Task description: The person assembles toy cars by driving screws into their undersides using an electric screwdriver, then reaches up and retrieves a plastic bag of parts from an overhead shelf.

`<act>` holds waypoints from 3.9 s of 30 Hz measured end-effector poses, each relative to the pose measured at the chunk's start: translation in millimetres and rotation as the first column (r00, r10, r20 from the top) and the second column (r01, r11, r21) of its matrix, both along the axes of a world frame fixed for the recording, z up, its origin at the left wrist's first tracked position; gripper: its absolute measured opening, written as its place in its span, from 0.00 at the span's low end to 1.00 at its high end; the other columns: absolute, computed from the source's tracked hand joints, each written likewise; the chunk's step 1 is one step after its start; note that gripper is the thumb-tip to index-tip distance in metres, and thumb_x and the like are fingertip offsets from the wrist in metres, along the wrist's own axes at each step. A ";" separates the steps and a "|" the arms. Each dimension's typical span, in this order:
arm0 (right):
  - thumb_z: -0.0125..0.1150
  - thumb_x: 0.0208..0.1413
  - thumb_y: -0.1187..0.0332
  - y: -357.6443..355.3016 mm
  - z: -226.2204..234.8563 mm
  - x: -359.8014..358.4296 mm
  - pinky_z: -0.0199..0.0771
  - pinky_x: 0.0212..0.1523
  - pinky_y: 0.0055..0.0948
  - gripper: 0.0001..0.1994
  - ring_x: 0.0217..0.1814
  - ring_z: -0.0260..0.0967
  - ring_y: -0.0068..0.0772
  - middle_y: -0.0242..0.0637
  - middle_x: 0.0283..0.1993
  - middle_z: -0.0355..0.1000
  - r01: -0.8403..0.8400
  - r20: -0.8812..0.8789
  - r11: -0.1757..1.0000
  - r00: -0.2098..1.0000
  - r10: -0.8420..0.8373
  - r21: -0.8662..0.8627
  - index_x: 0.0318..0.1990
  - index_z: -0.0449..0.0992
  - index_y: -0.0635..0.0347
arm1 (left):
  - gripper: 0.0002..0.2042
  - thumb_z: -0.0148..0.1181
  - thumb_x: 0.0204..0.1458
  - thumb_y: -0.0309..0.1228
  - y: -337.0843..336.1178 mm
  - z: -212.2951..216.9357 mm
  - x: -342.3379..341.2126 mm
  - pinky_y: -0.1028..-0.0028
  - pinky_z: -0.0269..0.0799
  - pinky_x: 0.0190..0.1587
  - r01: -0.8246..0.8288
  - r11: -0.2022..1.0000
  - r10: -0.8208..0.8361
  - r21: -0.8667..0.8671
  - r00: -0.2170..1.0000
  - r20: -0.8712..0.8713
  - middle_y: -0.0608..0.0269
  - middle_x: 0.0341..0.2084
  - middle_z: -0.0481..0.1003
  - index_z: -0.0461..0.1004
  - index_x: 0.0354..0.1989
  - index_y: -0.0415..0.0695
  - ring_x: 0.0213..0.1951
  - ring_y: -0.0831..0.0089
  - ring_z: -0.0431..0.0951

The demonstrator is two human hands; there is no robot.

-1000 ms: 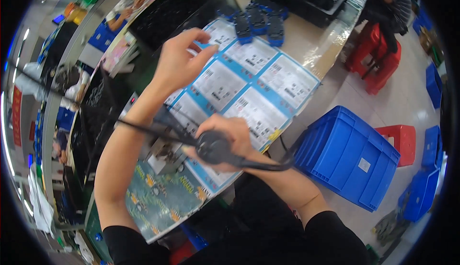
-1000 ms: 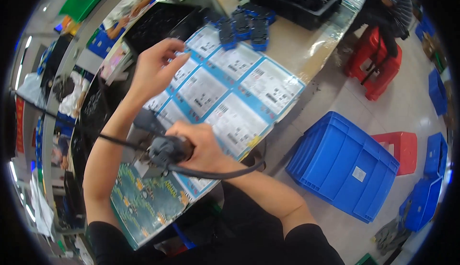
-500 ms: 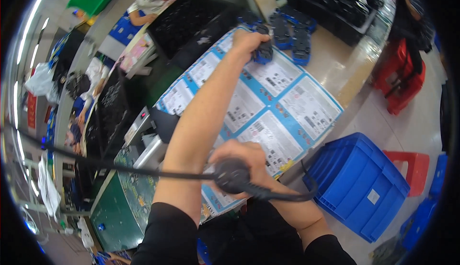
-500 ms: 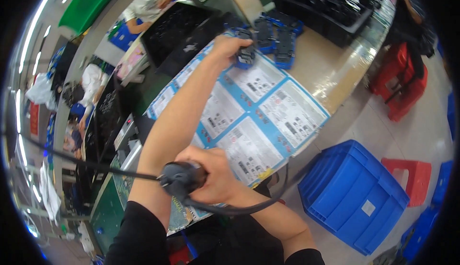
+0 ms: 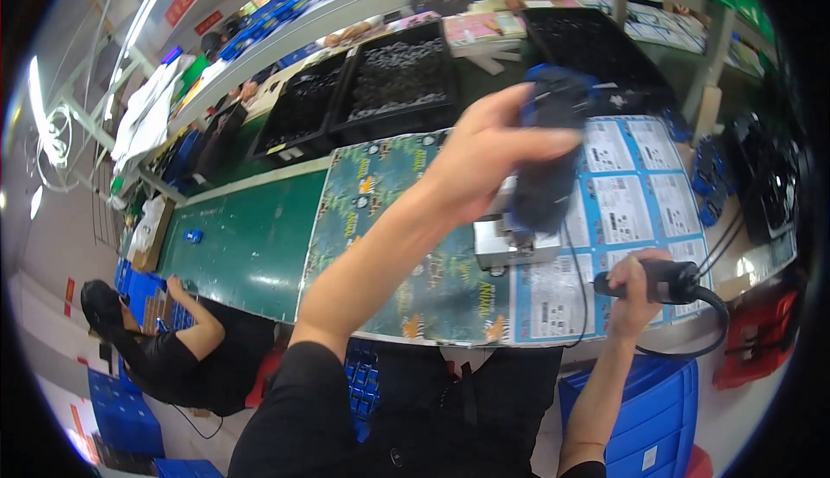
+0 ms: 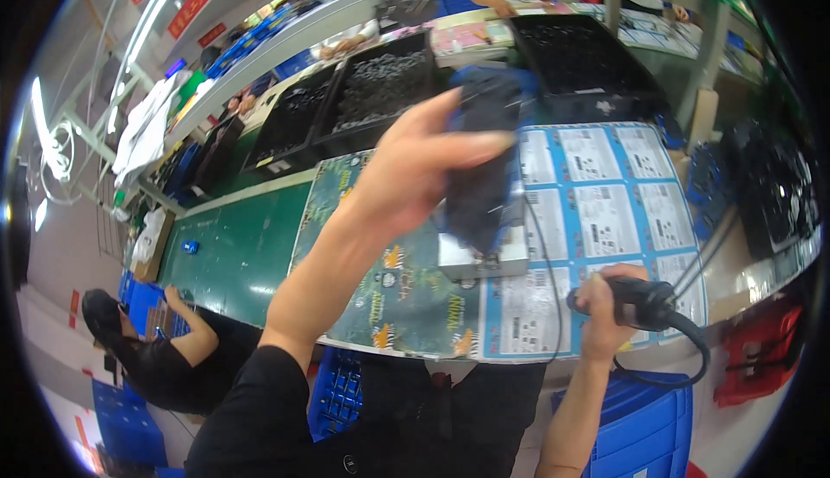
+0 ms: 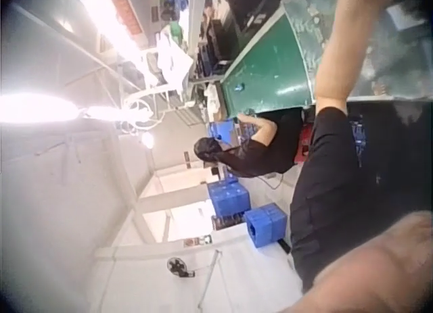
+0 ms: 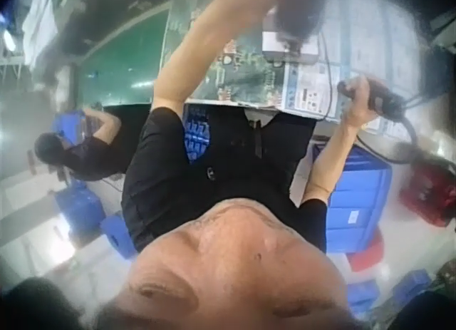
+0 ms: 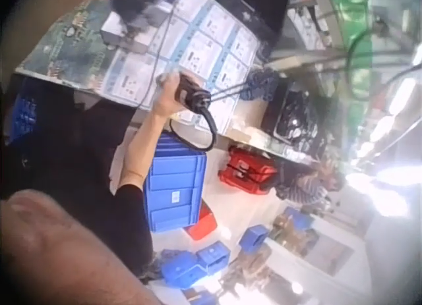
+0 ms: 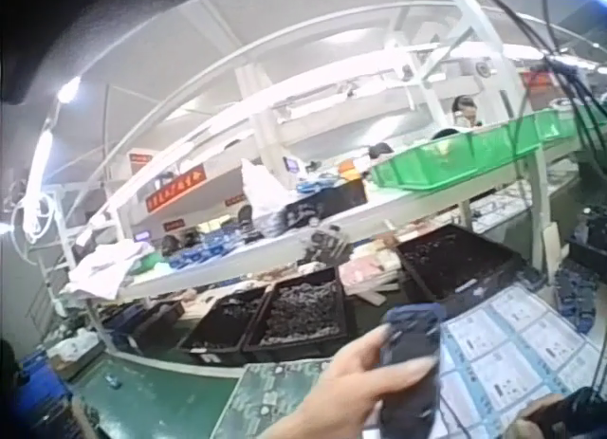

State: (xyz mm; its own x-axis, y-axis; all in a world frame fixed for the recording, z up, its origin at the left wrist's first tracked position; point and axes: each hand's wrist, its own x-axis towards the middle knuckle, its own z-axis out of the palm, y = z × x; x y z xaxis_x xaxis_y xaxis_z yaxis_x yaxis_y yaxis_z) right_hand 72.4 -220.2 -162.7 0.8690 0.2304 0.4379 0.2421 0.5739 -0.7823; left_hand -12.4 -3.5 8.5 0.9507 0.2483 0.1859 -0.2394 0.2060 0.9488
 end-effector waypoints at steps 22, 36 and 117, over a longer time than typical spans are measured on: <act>0.52 0.61 0.69 94.9 82.5 -49.1 0.68 0.25 0.31 0.06 0.19 0.61 0.27 0.35 0.21 0.63 -0.198 0.299 0.980 0.937 0.181 0.027 0.39 0.67 0.63 | 0.12 0.59 0.60 0.31 7.6 -214.0 -163.1 0.73 0.79 0.37 -0.547 0.809 0.525 -0.214 0.837 -0.155 0.54 0.38 0.79 0.70 0.47 0.39 0.33 0.72 0.80; 0.61 0.56 0.72 119.5 100.2 -44.3 0.68 0.20 0.26 0.08 0.13 0.60 0.23 0.32 0.16 0.63 -0.067 0.301 0.968 0.943 0.141 -0.243 0.32 0.68 0.64 | 0.16 0.61 0.56 0.26 4.7 -212.0 -159.6 0.70 0.77 0.45 -0.551 0.830 0.542 -0.086 0.834 -0.105 0.55 0.42 0.77 0.69 0.51 0.38 0.40 0.70 0.80; 0.52 0.61 0.68 91.4 81.5 -57.8 0.68 0.25 0.31 0.06 0.18 0.62 0.29 0.35 0.20 0.63 -0.080 0.235 0.990 0.971 0.051 0.116 0.37 0.68 0.61 | 0.15 0.64 0.54 0.25 6.3 -212.8 -155.5 0.77 0.75 0.39 -0.560 0.826 0.546 -0.067 0.823 -0.157 0.59 0.41 0.79 0.73 0.50 0.38 0.37 0.75 0.79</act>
